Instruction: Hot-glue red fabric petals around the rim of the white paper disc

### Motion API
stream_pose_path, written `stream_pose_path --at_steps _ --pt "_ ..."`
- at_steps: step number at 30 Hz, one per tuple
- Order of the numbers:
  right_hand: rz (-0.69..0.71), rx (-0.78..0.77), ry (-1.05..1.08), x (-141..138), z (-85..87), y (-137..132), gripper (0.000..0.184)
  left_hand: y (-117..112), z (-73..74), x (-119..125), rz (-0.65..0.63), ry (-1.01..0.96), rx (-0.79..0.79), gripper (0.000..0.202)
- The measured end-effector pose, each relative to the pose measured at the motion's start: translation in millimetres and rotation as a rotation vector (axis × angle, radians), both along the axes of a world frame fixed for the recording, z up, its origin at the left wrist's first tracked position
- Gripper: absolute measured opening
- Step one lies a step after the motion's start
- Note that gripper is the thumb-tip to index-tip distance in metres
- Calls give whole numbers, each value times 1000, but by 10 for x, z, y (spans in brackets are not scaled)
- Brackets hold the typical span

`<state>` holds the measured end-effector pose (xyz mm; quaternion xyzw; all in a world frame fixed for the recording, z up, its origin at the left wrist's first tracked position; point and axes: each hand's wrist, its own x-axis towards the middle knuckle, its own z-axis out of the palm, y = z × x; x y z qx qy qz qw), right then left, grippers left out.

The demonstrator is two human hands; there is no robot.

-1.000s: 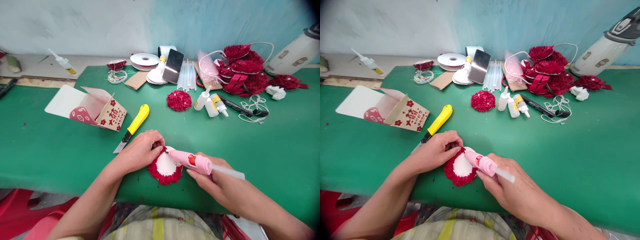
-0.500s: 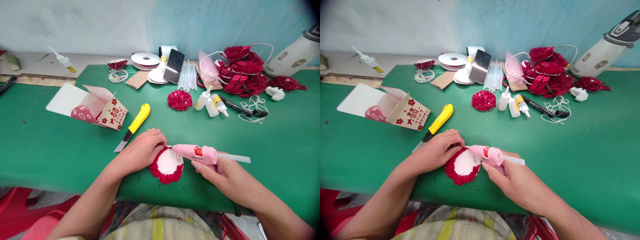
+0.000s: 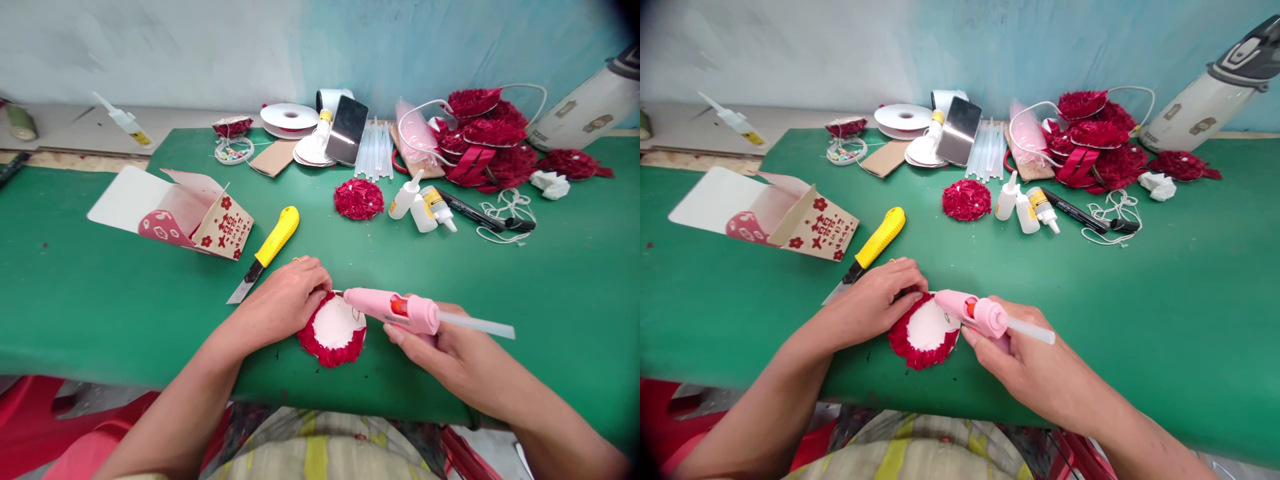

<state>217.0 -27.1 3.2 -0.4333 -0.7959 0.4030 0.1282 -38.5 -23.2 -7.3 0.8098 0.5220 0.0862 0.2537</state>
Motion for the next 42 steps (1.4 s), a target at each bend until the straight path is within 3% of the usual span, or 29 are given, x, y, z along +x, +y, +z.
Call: stream_pose_path --at_steps 7,10,15,35,42 --pt "-43 -20 8 102 67 109 30 -1 12 17 8 18 1 19" --pt "1 -25 14 97 81 93 27 -1 11 15 9 19 0 18" --pt "84 -11 -14 25 39 -4 26 -6 1 5 9 7 -2 17" --pt "137 20 15 -88 -47 -35 19 -3 -4 14 13 2 -2 14" --pt "193 -74 -66 -88 -47 -36 21 -14 -3 15 18 -31 -16 13"
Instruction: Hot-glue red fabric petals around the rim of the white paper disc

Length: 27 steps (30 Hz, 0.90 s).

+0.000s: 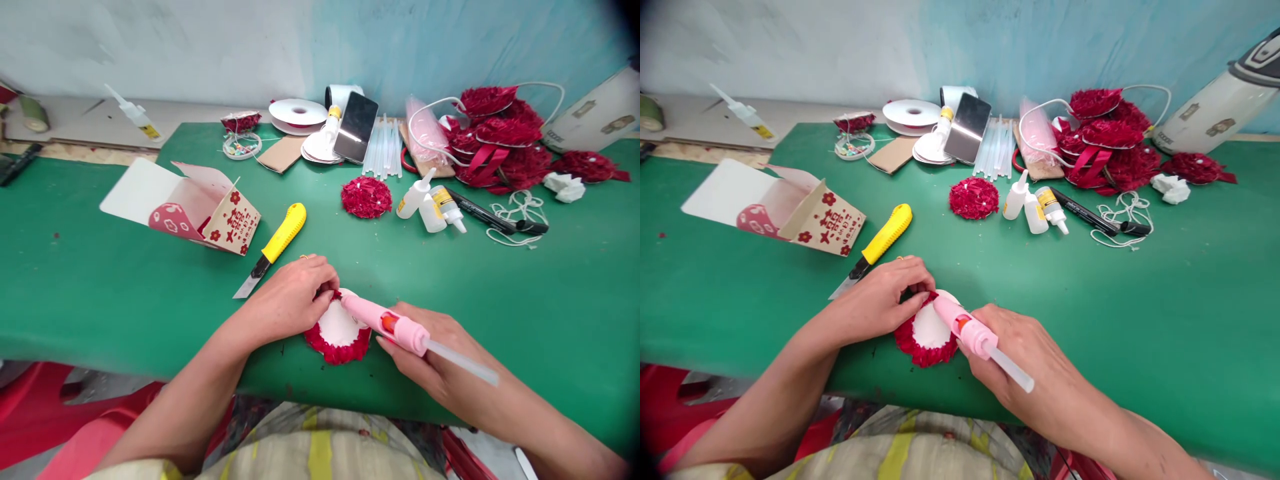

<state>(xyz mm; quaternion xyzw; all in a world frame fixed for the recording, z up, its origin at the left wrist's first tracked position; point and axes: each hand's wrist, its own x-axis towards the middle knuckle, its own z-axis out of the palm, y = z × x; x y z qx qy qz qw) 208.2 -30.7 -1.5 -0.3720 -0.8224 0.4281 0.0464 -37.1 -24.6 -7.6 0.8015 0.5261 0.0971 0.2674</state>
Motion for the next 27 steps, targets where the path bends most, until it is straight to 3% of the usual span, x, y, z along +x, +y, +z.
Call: stream_pose_path --at_steps 7,16,27 --pt "61 42 -86 8 32 -29 12 2 15 -4 -40 46 16 16" --pt "111 95 -122 -16 52 -20 11 -22 -38 21 -99 148 149 26" --pt "68 58 -107 13 16 -21 12 4 -57 12 -84 59 150 22"
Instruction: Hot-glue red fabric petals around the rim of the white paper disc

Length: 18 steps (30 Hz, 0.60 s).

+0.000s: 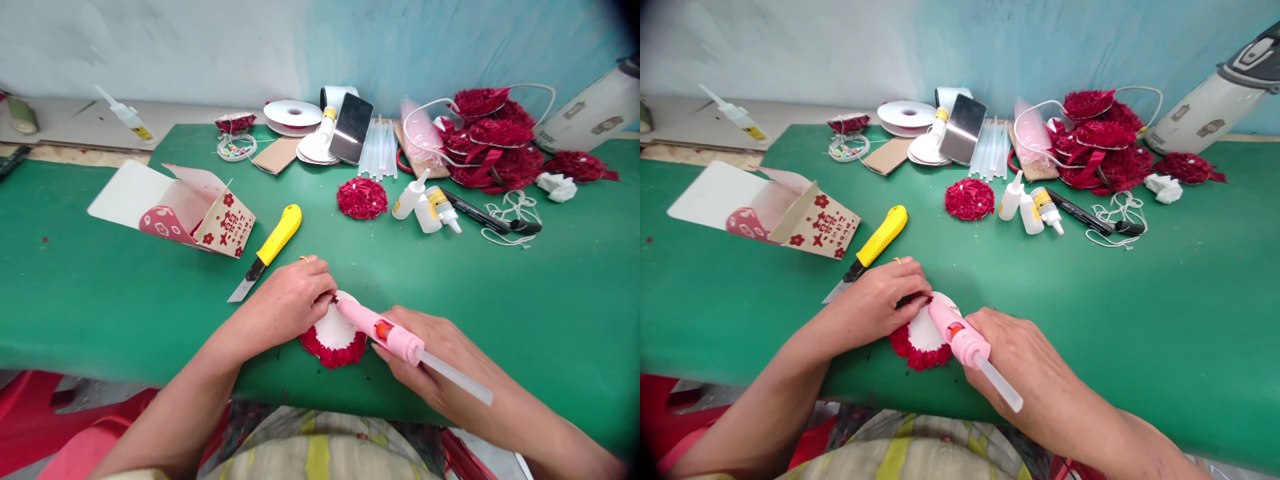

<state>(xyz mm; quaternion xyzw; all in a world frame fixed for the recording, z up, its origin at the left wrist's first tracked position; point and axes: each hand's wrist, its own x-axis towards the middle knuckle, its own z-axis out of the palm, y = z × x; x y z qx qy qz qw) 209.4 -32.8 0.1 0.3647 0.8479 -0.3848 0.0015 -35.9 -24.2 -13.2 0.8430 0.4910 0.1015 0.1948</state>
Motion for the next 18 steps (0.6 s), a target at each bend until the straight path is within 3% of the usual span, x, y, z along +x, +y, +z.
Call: stream_pose_path --at_steps 18 --pt "54 99 68 -41 29 -66 14 9 1 6 20 -11 -39 20"
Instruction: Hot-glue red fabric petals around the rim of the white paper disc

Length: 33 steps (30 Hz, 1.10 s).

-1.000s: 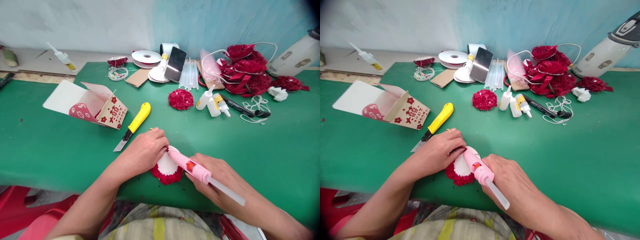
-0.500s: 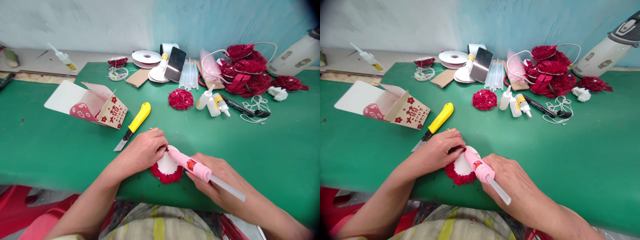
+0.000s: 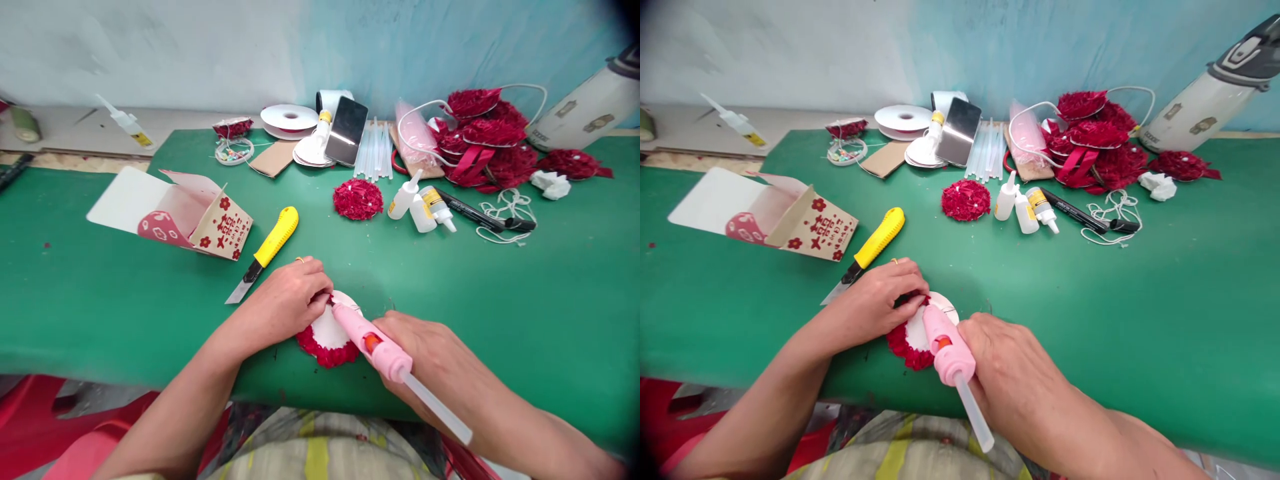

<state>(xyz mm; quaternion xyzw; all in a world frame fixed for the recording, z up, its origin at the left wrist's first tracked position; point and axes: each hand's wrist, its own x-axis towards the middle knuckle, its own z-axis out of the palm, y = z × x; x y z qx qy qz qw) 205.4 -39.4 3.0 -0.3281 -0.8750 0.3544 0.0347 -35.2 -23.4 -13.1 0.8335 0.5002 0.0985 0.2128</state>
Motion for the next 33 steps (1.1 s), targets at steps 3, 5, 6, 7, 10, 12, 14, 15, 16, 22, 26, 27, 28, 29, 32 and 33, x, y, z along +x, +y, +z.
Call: stream_pose_path --at_steps 3,5,6,7,10,12,14,15,16,22,26,27,28,29,32,33 --pt "-5 2 7 -5 8 10 15 -3 12 -5 6 -9 -13 20" --pt "-10 0 4 -10 15 15 15 -7 33 -13 5 -19 -28 19" --pt "-12 0 2 -11 16 16 15 -9 46 -18 4 -25 -35 18" --pt "-12 2 0 -12 14 15 14 -12 59 -23 3 -31 -41 16" --pt "-12 12 4 -5 -5 7 14 -22 81 -32 7 -38 -38 16" --pt "-12 12 4 1 -21 2 14 -27 81 -34 -6 -25 -31 19" --pt "-11 3 -16 2 -27 1 14 -29 75 -34 -32 -3 -27 24" --pt "-11 -1 -26 1 -26 1 13 -28 72 -33 -43 6 -24 25" --pt "-10 -6 -36 -1 -23 3 13 -26 72 -32 -51 13 -20 27" --pt "-10 23 -18 -20 -21 3 12 -10 88 -15 -62 37 -9 28" --pt "-14 44 -3 -25 -37 1 11 -7 94 -1 -51 49 -6 27" --pt "-15 45 -1 -25 -40 1 11 -8 96 1 -50 52 -11 27" --pt "-15 46 2 -25 -41 3 12 -9 100 2 -50 55 -18 27" --pt "-17 45 3 -24 -42 4 12 -11 103 2 -51 56 -24 27" --pt "-25 31 1 -20 -41 9 14 -15 110 -3 -50 55 -37 28" --pt "-27 26 -2 -19 -40 10 15 -16 110 -4 -49 54 -38 28"
